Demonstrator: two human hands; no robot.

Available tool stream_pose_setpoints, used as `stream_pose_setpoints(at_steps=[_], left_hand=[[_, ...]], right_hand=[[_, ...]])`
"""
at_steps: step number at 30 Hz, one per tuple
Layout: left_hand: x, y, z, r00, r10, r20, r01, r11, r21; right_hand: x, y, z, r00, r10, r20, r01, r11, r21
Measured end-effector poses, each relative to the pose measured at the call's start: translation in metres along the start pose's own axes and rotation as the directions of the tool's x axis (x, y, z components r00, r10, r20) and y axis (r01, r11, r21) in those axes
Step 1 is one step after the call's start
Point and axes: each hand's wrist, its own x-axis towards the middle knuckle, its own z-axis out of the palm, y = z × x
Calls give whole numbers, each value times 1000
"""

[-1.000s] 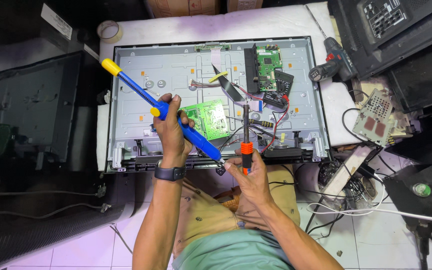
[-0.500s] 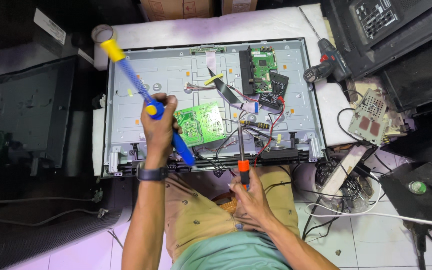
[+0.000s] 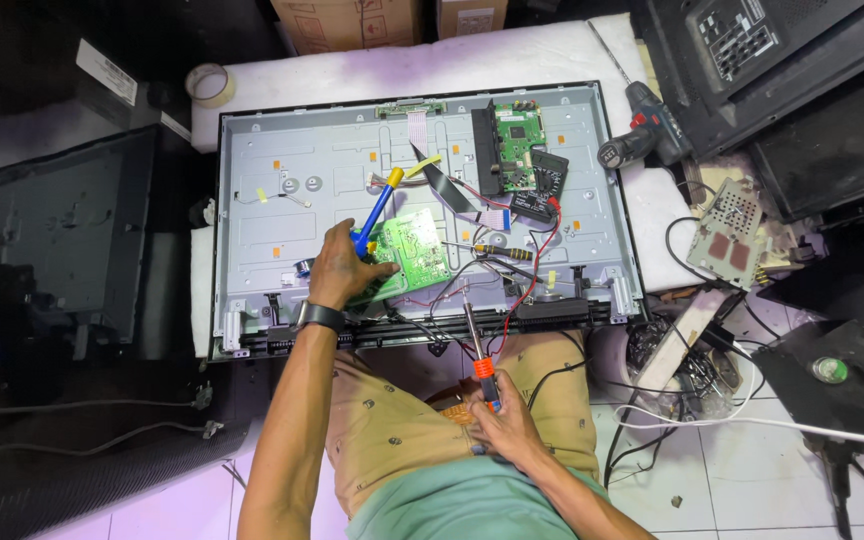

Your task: The person is repairing a circuit board inside a disassembled television. They use a soldering iron and a desoldering pump to work on the board, applying heat and removing solder from specific points.

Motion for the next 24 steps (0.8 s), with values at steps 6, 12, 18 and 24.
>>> stream_pose_setpoints(at_steps=[6, 12, 18, 24], left_hand=[[-7, 14, 3, 999, -2, -46, 3, 1000, 21], [-30, 23, -5, 997, -6, -82, -4, 994, -113], [-37, 32, 0, 998, 25, -57, -32, 991, -126], [-36, 30, 2, 999, 0, -39, -5, 991, -132]], right_hand=[[8, 11, -13, 997, -83, -2, 83, 994, 73], [2, -20, -26, 972, -235, -11, 225, 941, -253], [-3, -54, -24, 969, -246, -21, 215, 884, -416], [19, -50, -26, 987, -161, 10, 155, 926, -344]])
